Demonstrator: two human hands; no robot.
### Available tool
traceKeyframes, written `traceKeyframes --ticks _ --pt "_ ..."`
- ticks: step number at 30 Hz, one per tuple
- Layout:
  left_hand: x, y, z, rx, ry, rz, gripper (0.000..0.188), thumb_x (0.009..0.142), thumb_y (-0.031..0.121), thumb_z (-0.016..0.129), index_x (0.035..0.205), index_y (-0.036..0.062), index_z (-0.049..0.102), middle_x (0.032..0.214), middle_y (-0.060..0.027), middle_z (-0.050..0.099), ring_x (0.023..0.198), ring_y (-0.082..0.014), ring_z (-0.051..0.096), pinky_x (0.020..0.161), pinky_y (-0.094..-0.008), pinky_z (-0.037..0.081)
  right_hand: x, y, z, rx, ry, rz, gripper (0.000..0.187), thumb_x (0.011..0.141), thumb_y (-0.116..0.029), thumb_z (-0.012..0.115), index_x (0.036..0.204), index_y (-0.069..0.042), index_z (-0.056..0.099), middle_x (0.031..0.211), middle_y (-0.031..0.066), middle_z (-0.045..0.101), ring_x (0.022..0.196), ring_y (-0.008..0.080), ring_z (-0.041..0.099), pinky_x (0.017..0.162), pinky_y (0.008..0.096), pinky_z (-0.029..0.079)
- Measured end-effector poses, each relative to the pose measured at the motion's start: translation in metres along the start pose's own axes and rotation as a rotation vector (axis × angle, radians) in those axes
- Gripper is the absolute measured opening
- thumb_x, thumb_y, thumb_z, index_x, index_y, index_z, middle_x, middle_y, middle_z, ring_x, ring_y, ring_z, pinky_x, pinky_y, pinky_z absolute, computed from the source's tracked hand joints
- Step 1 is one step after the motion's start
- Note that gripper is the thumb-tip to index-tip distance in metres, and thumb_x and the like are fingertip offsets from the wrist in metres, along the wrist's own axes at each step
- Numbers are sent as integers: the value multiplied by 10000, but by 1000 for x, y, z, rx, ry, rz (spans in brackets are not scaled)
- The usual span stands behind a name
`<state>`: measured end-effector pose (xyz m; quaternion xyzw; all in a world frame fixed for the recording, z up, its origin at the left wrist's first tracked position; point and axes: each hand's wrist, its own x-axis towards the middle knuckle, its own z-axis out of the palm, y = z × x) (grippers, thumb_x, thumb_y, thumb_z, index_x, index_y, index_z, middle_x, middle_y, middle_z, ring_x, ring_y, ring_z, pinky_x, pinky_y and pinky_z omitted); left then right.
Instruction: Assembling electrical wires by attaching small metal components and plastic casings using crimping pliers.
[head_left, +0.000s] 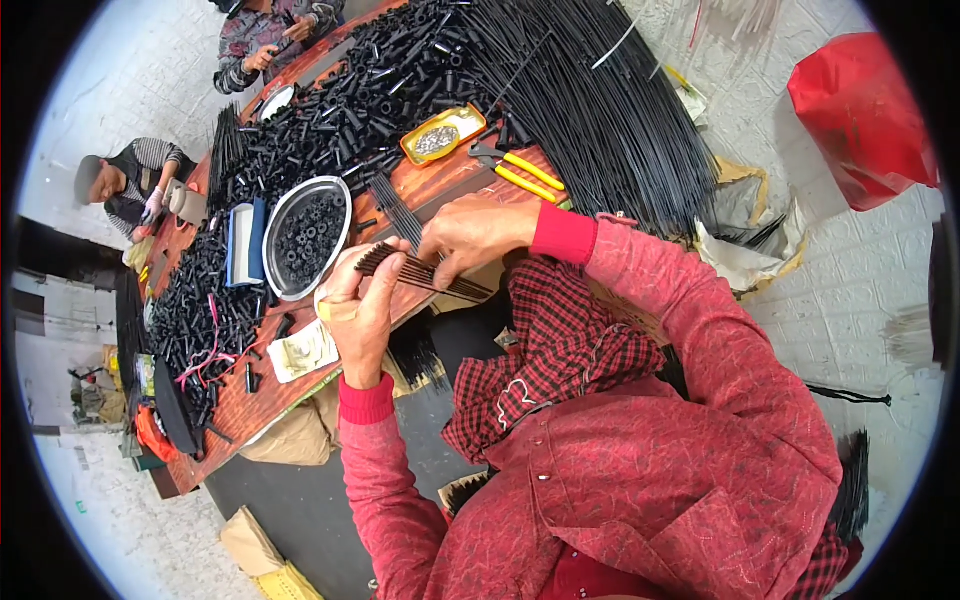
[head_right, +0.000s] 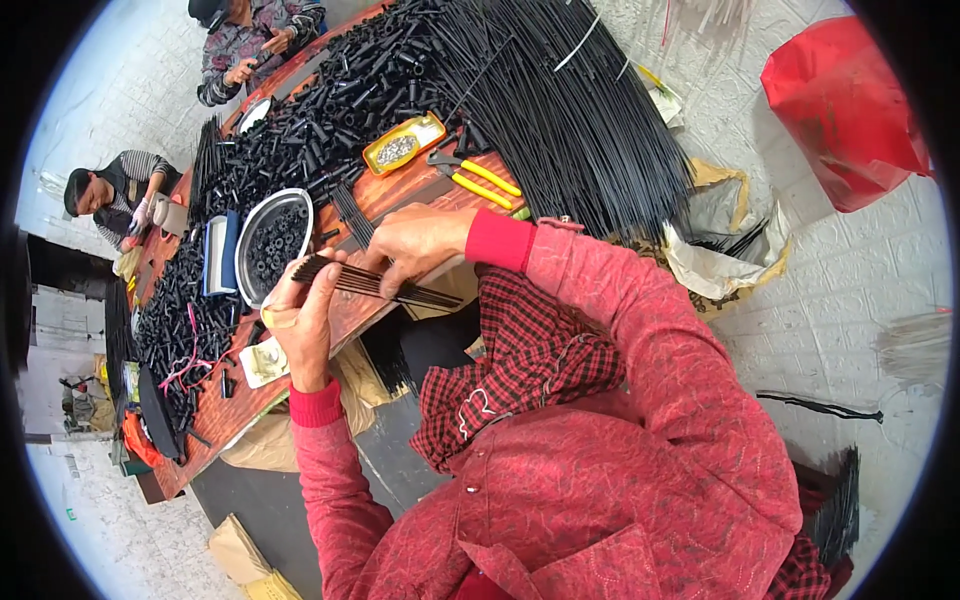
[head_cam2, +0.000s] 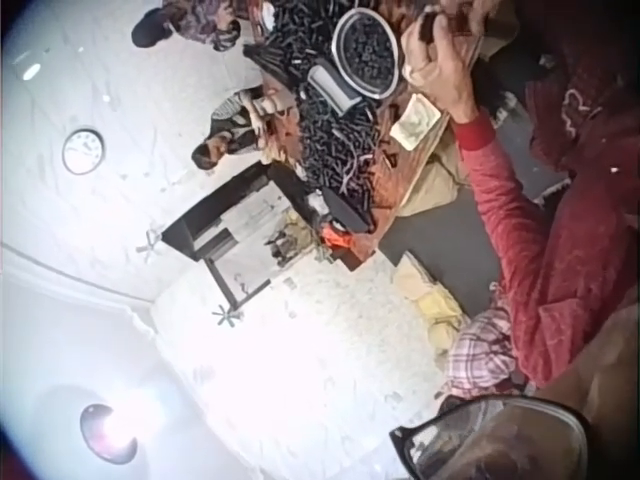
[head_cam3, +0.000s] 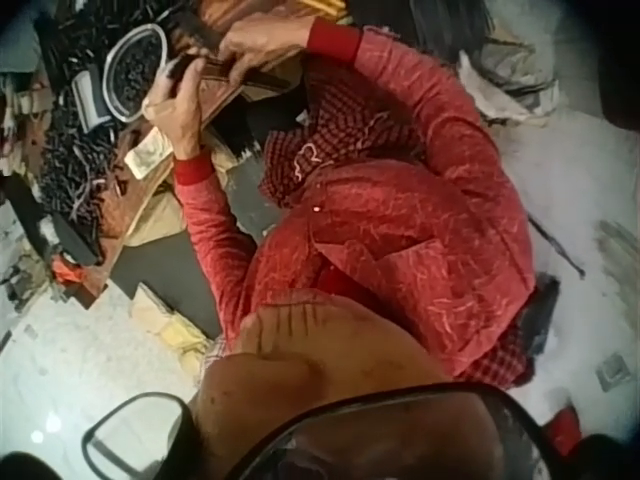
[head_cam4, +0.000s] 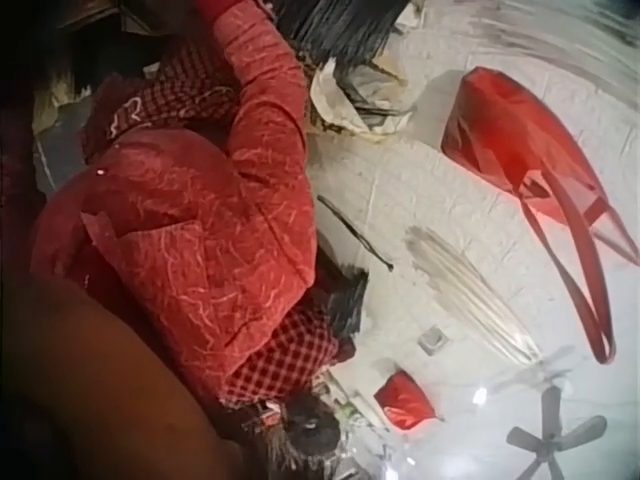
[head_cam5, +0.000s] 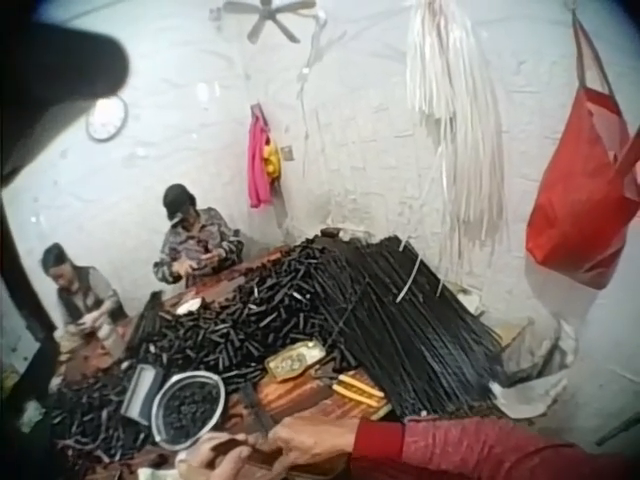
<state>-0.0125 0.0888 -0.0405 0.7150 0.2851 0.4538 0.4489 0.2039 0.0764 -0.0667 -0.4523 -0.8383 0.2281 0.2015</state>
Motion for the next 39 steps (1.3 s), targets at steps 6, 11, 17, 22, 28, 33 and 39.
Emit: traceKeyframes --ticks 6,11,17,22,28,33,39 --pt "-2 5 -5 78 -13 -10 133 851 19 709 974 -2 756 923 -80 751 891 -173 675 844 -301 515 23 57 -41 126 59 120 246 821 -236 678 1000 -92 766 903 120 746 826 246 716 739 362 540" --pt "6 6 -11 215 -107 75 144 840 -2 711 980 -14 745 921 -78 741 874 -170 661 821 -292 512 61 123 -45 -188 325 419 209 806 -241 664 954 -160 788 926 133 743 876 337 706 779 446 551" --pt "12 8 -12 216 -99 57 159 805 33 748 962 33 769 902 -54 761 893 -190 648 841 -328 499 85 162 -38 -364 283 379 215 844 -249 619 958 -167 782 926 132 741 885 330 708 786 444 554" --pt "7 -2 -19 225 -82 107 162 785 41 766 947 32 759 882 -73 757 830 -216 663 801 -336 509 81 167 -51 -401 319 416 208 856 -286 611 977 -225 769 947 74 744 904 300 708 780 439 562" --pt "16 2 -16 217 -142 223 167 786 -1 749 952 0 741 881 -94 750 839 -224 653 774 -331 500 62 176 -61 -623 269 449 176 848 -264 629 876 -159 767 823 94 729 799 308 706 685 428 557" --pt "7 -3 -19 193 -89 167 190 778 33 770 967 28 756 906 -72 760 822 -214 658 800 -346 499 68 181 -50 -631 297 504 194 840 -260 628 858 -134 776 810 143 723 779 338 709 686 457 563" --pt "10 -5 -16 170 -90 174 198 774 21 774 972 24 756 906 -81 763 809 -221 654 815 -347 501 68 177 -48 -523 293 695 229 809 -322 691 876 -124 785 835 151 729 808 336 713 718 450 565"
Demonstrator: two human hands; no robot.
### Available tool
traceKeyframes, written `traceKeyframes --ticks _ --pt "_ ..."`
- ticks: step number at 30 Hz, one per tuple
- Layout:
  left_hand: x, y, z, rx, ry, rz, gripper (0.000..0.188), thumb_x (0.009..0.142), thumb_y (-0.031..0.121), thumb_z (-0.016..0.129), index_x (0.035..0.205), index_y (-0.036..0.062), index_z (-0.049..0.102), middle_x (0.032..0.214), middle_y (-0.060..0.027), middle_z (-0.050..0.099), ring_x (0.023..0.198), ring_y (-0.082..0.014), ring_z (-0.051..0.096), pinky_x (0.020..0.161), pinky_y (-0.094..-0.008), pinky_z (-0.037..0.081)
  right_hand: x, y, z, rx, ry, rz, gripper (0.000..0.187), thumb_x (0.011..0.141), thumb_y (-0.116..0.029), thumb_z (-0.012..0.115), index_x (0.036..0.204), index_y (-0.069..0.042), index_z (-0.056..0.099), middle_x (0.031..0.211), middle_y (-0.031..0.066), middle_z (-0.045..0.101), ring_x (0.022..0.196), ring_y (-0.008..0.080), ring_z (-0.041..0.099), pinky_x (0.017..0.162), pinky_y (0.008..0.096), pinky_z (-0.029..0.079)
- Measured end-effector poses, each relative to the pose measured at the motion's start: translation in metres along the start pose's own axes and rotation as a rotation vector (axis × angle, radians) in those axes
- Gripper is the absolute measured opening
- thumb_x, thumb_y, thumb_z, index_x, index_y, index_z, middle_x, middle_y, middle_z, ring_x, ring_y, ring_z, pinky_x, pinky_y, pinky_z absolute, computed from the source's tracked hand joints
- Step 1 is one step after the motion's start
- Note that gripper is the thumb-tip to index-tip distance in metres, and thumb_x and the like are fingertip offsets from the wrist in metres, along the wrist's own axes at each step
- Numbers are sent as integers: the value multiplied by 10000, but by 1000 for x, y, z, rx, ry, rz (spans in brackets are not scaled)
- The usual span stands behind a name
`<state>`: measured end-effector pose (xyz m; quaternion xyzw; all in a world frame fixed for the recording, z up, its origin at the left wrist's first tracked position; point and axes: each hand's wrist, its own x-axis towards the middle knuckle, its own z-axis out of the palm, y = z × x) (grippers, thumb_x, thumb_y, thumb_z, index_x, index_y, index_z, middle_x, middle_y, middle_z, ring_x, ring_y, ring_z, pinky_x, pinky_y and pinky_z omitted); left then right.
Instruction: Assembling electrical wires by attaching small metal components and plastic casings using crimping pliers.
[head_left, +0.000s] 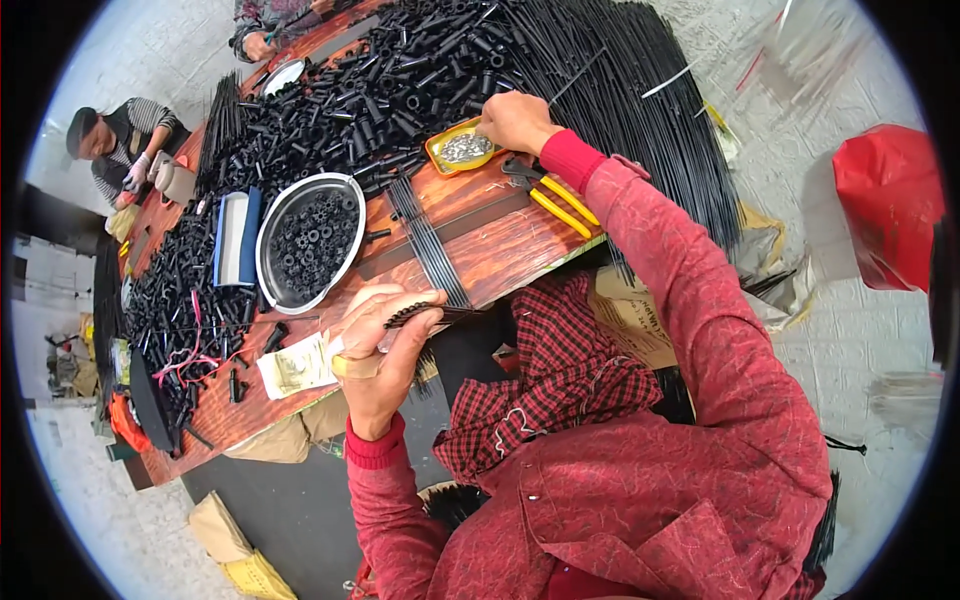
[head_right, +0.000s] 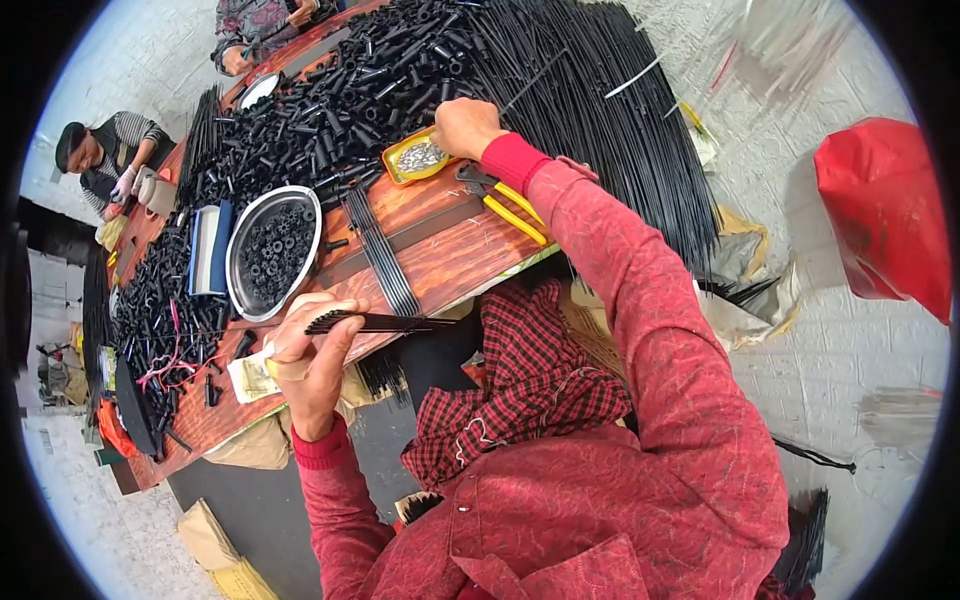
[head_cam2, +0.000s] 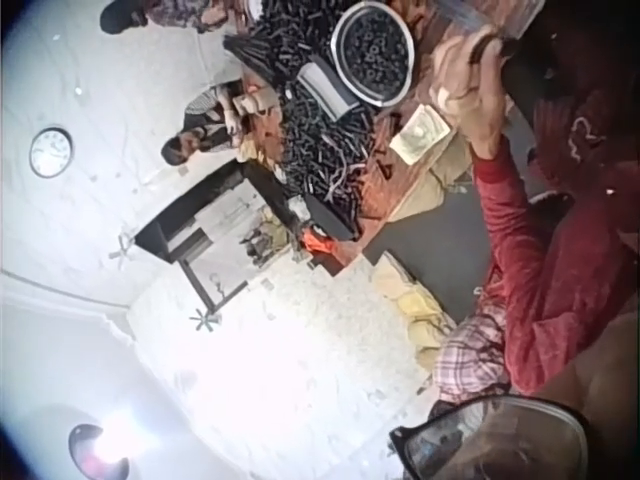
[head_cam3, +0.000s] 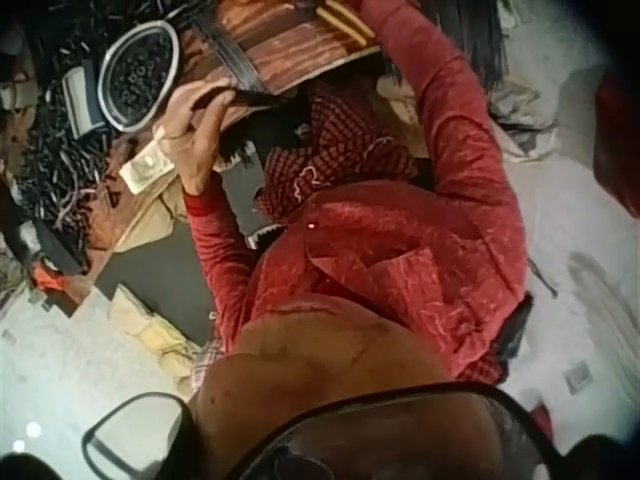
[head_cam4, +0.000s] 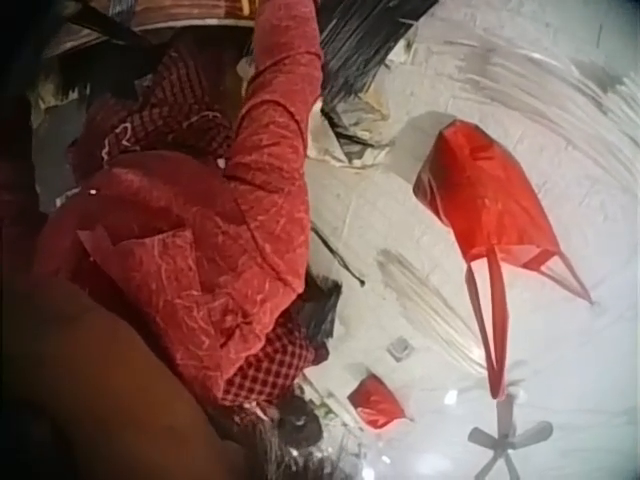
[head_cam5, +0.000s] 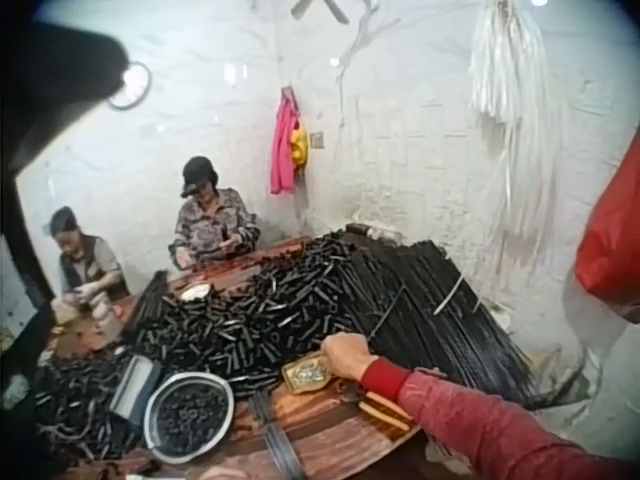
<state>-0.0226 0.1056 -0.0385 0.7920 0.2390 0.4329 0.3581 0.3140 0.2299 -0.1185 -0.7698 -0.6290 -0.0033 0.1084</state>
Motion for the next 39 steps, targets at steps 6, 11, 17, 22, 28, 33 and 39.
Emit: traceKeyframes --ticks 6,11,17,22,28,33,39 --pt "1 6 2 21 -7 -30 192 778 25 778 969 23 756 905 -75 763 824 -209 640 806 -340 502 3 1 -1 178 -169 209 320 771 -316 731 969 -69 772 1028 187 731 977 348 709 820 436 563" --pt "-2 7 2 28 4 -65 182 768 23 776 949 15 756 887 -70 760 828 -208 637 802 -327 501 1 5 6 166 -74 238 224 783 -307 719 919 -147 794 933 161 737 897 335 708 792 421 552" --pt "2 8 5 43 -14 -59 188 766 21 775 954 22 762 891 -61 761 822 -205 636 804 -331 504 -16 5 -7 269 -53 73 212 767 -256 676 884 -118 786 923 164 737 884 345 710 798 436 554" --pt "3 10 5 56 -20 -46 181 767 22 779 947 25 762 892 -66 761 821 -213 641 807 -342 507 -30 -8 -11 379 -90 -66 210 764 -261 682 874 -114 784 878 155 737 870 338 710 809 429 547" --pt "0 8 -1 96 -30 1 184 782 9 767 965 15 753 889 -83 757 843 -213 647 815 -334 499 -39 -27 -16 384 -152 -126 207 776 -275 673 872 -129 785 894 140 742 869 318 715 792 421 551" --pt "-1 11 0 67 -60 1 181 799 10 759 981 14 749 876 -74 744 869 -212 636 808 -324 486 -38 -27 -8 244 -86 -210 174 776 -234 665 846 -122 777 850 140 735 827 323 713 762 429 552" --pt "-4 9 -2 49 -50 -14 191 796 24 766 986 15 751 871 -70 729 883 -205 628 811 -326 481 -40 -29 0 271 -107 -229 171 804 -255 679 842 -116 771 815 122 729 778 312 705 737 415 551"
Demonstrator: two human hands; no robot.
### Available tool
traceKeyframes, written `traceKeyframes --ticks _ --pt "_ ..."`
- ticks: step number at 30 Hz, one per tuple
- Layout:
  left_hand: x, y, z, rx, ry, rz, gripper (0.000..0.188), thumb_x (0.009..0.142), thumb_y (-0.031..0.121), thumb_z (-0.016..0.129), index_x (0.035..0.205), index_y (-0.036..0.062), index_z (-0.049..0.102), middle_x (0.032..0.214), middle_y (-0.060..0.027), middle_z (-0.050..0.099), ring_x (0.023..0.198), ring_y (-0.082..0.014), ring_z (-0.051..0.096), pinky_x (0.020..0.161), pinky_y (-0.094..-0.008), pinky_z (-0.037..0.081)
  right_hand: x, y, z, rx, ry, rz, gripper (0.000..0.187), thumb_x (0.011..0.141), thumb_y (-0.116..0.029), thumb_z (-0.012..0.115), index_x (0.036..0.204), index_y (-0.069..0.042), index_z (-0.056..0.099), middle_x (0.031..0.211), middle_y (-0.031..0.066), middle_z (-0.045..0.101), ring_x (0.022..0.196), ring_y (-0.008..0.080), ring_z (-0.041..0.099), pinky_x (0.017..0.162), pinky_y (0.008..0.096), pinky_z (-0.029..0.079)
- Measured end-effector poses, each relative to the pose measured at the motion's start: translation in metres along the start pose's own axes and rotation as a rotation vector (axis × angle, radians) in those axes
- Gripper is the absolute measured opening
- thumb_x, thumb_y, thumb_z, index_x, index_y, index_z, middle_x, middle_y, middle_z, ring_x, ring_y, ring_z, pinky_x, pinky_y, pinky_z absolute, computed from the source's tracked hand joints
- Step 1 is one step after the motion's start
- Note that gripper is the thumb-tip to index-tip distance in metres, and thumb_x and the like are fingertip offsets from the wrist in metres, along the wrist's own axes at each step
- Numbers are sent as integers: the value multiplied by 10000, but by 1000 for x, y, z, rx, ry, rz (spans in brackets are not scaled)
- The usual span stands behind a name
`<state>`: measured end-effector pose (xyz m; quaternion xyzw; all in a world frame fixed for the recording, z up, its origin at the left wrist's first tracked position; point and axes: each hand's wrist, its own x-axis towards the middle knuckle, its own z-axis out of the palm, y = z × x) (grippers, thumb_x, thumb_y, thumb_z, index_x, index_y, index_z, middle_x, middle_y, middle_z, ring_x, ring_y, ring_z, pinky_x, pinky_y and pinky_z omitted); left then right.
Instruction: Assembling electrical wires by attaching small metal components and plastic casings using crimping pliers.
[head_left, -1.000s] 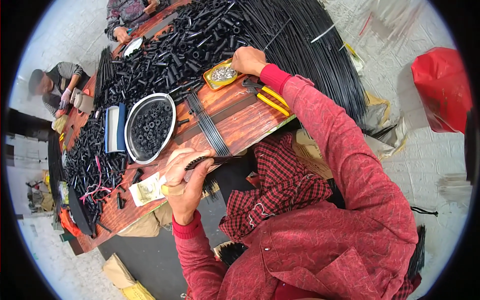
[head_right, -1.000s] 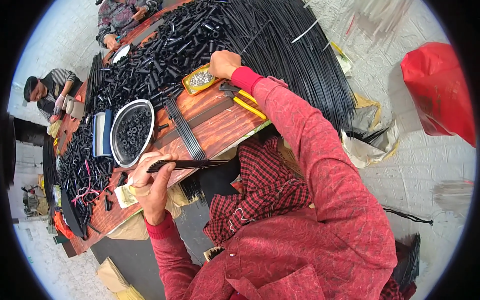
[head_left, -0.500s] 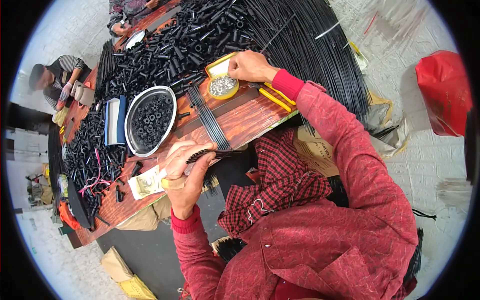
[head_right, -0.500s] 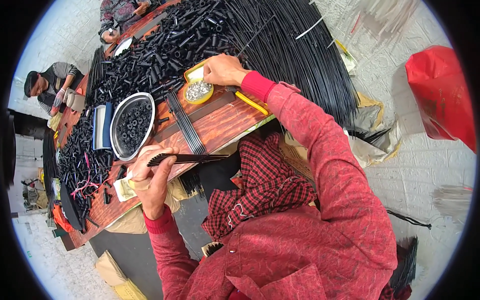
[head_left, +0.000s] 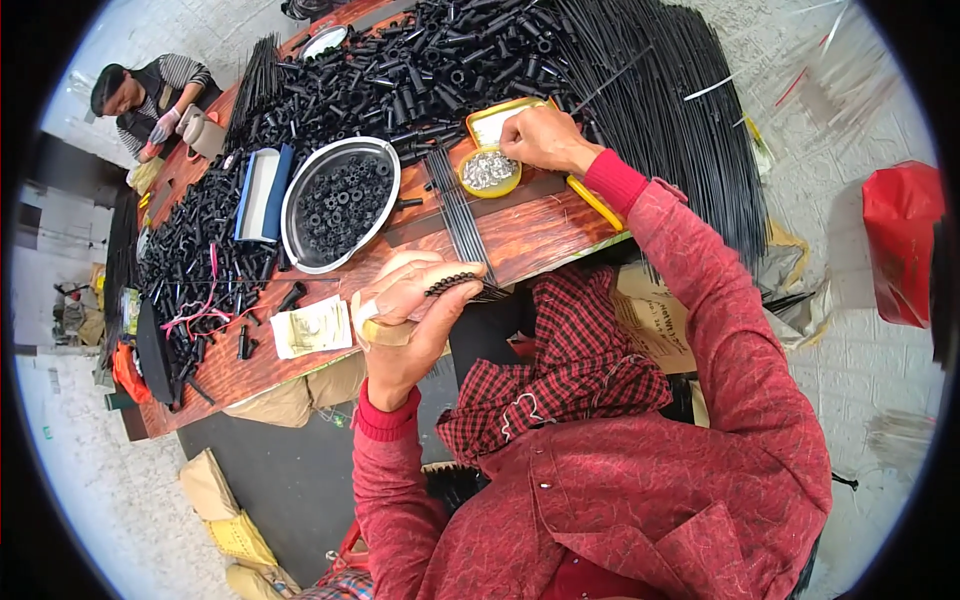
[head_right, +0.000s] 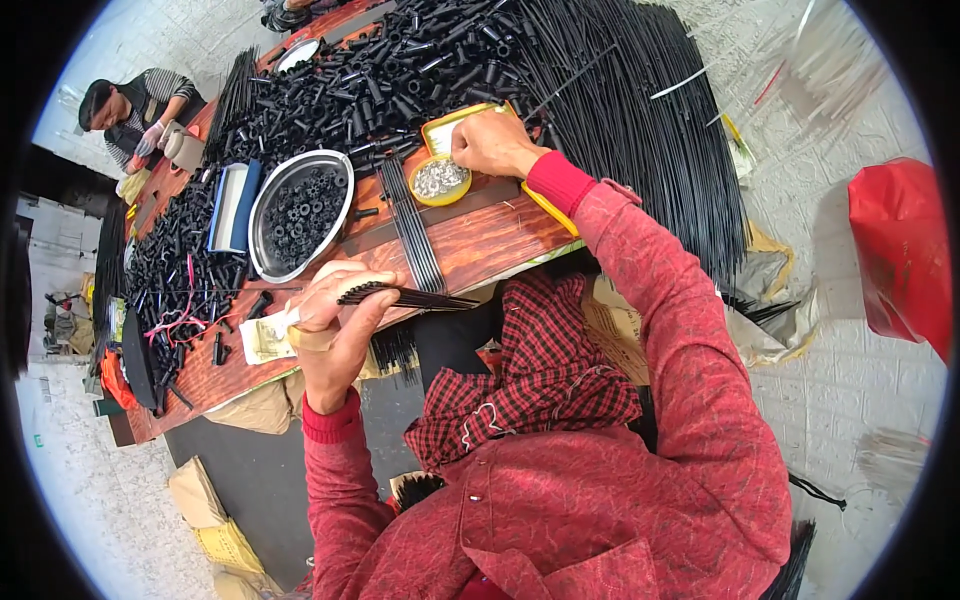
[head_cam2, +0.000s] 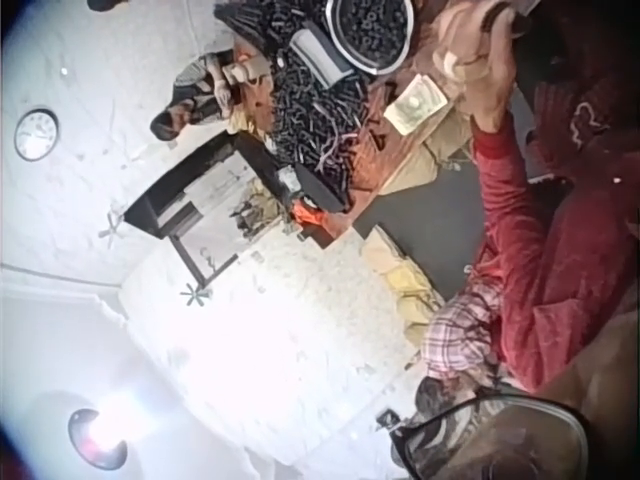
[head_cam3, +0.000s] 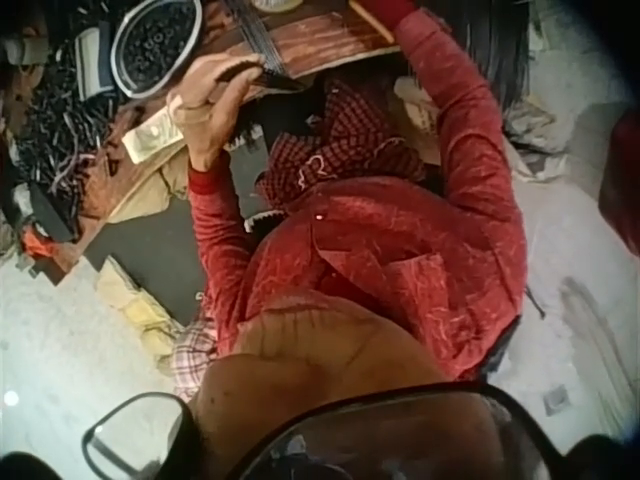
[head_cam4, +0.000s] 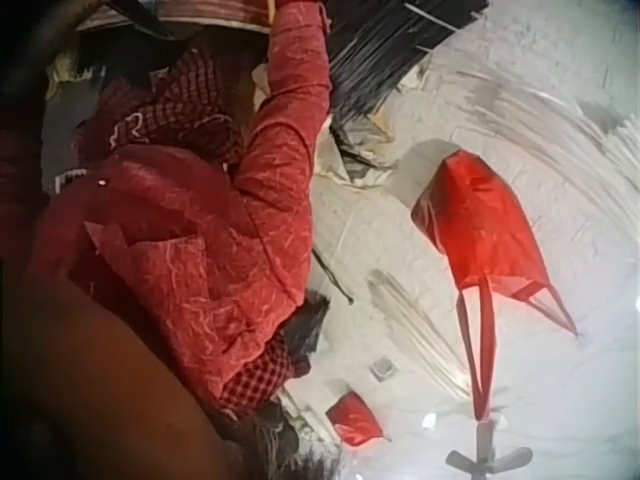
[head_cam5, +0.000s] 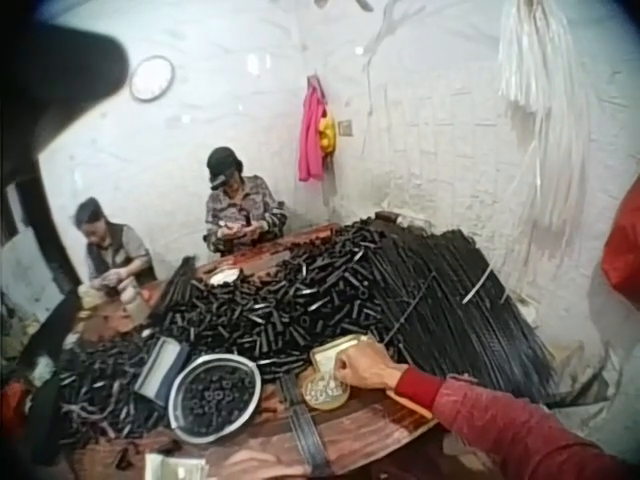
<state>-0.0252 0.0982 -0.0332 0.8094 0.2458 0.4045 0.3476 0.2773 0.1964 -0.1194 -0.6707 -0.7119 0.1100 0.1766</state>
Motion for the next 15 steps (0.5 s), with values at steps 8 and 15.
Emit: traceKeyframes --ticks 8,15 --pt "3 0 0 9 -6 15 184 803 34 763 986 24 754 892 -68 736 882 -206 628 823 -330 483 -4 1 6 -35 15 -29 134 791 -223 686 825 -125 771 800 114 732 767 299 710 721 409 553" --pt "2 0 0 -5 18 11 181 795 16 758 976 18 749 883 -70 739 870 -212 634 813 -334 488 14 -15 -14 34 99 -28 192 794 -259 665 853 -104 762 819 126 727 757 316 702 702 406 548"
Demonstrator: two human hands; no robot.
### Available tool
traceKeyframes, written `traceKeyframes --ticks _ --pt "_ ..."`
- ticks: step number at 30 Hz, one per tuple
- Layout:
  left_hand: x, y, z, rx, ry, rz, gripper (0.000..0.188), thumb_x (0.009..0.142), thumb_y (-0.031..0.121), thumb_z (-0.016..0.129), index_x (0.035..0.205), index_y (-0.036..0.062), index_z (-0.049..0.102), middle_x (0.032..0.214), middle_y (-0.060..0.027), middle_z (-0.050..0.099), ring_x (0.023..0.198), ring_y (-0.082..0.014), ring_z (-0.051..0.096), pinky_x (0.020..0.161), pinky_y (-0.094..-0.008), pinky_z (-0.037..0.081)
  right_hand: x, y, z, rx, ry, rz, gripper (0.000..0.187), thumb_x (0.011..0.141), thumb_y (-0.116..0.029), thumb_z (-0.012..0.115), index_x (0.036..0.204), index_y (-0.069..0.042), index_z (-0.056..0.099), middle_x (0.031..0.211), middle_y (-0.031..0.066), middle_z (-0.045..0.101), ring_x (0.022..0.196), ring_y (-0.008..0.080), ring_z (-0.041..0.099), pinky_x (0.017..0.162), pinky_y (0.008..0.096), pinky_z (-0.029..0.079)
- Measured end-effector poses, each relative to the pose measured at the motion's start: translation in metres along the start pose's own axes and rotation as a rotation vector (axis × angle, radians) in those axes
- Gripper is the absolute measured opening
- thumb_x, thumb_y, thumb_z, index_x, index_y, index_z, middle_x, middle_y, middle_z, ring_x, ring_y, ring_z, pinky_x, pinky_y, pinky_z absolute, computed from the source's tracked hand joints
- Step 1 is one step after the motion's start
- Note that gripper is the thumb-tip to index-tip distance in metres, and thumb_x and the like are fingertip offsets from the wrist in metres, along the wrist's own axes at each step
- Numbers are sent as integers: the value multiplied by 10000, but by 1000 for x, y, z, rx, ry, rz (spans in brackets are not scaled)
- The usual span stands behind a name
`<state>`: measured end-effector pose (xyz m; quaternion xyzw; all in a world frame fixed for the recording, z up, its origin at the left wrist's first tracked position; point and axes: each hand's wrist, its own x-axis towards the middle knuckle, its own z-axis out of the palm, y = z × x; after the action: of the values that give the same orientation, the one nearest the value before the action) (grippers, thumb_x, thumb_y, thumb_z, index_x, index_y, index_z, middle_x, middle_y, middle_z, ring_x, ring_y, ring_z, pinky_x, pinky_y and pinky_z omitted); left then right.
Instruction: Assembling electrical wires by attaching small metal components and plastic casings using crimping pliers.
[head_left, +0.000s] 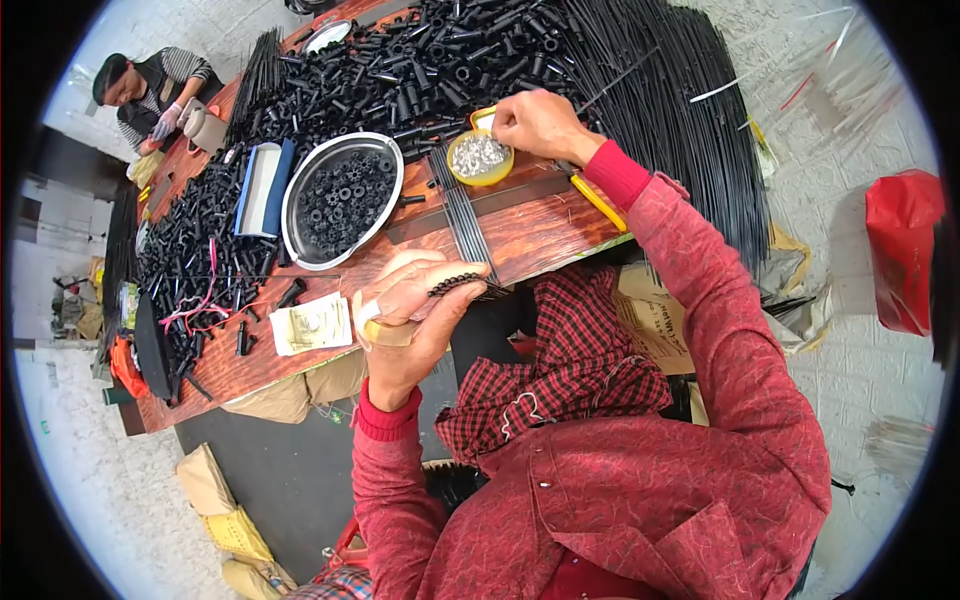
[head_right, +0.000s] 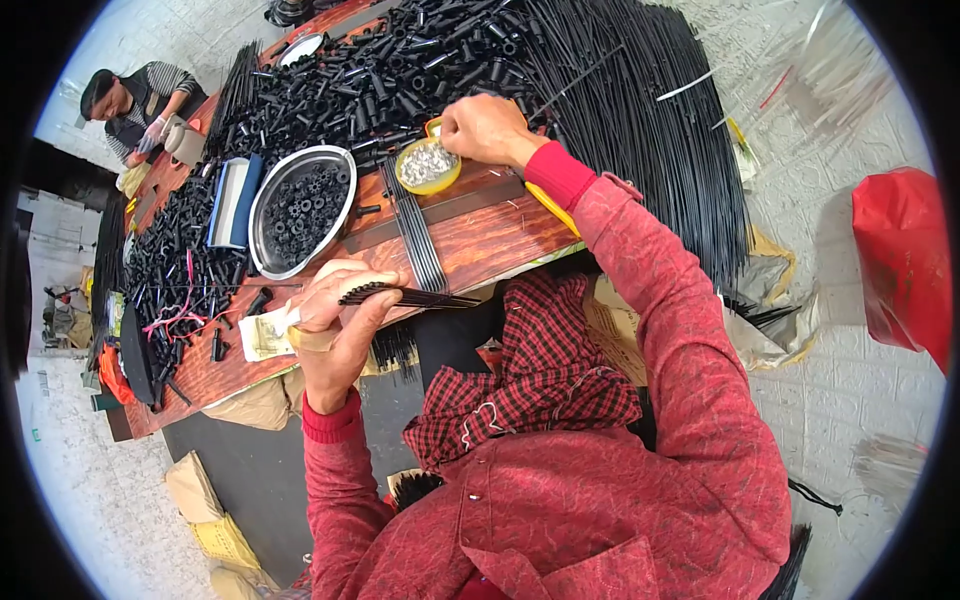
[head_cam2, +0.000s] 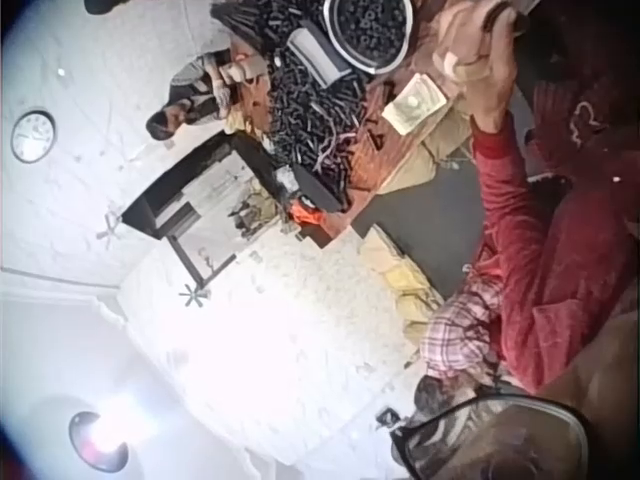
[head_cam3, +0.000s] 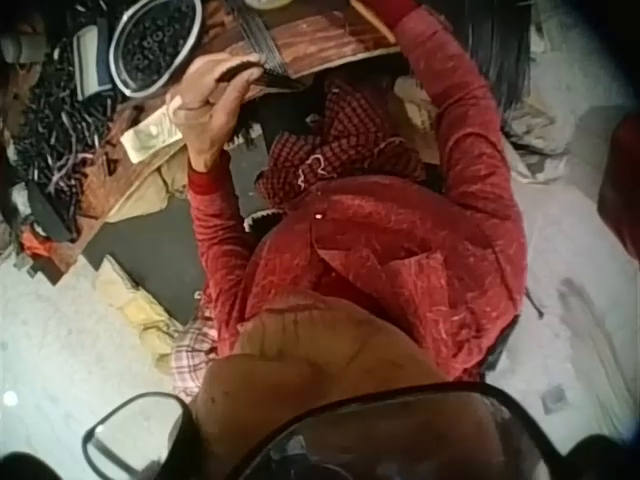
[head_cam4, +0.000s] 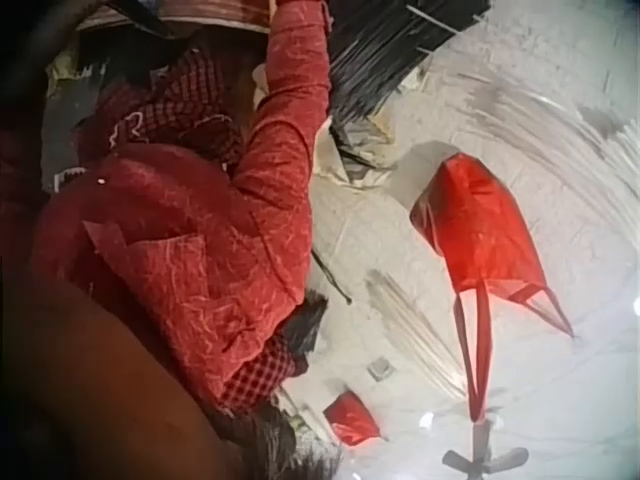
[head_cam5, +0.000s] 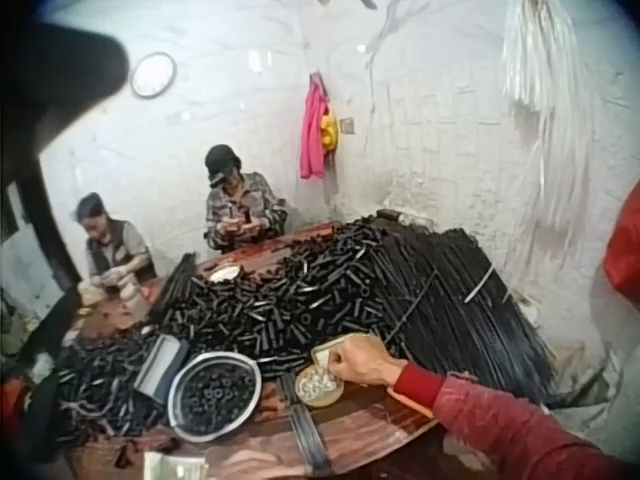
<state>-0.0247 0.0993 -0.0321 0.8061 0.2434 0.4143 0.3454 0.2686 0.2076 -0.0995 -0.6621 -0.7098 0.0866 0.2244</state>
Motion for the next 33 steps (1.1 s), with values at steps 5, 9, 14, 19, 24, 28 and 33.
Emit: traceKeyframes --ticks 5,9,14,19,24,28,33 --pt "1 -2 -1 12 -7 48 180 792 7 756 972 14 745 881 -79 739 862 -219 641 804 -335 491 43 -53 19 37 38 -156 169 783 -253 651 840 -143 766 789 94 729 755 308 712 694 416 561" --pt "1 1 -2 17 -1 28 186 777 7 763 962 16 745 877 -78 740 855 -223 645 792 -339 498 72 -104 58 28 -7 -205 148 765 -246 663 821 -161 771 779 99 728 748 310 711 686 427 561" --pt "-1 -3 -1 4 3 29 188 770 10 766 956 23 747 894 -72 744 853 -225 650 800 -339 496 80 -125 101 -5 86 -284 144 658 -194 693 708 -70 746 715 190 694 696 362 705 622 457 553" --pt "1 -4 -2 -21 -7 50 182 774 17 761 955 23 745 909 -69 749 855 -220 650 814 -334 490 74 -123 111 -51 177 -291 146 675 -205 697 680 -64 733 692 186 684 679 360 698 605 468 545" --pt "1 -4 -4 -22 -6 41 181 776 5 755 956 11 740 910 -87 751 842 -221 645 795 -333 494 67 -100 79 -8 230 -267 182 750 -252 651 723 -99 745 742 161 703 730 357 702 638 478 549" --pt "3 -1 -3 -35 11 52 172 775 -11 754 946 -2 740 882 -92 752 820 -223 639 769 -338 496 55 -25 33 -120 124 -82 206 790 -280 621 801 -131 764 792 153 716 777 361 704 688 487 556" --pt "6 -5 2 -3 21 64 188 760 40 774 948 46 764 857 -82 750 785 -224 656 755 -337 509 36 49 19 -264 -94 -35 164 792 -248 648 830 -155 777 842 142 731 810 349 711 717 470 563"
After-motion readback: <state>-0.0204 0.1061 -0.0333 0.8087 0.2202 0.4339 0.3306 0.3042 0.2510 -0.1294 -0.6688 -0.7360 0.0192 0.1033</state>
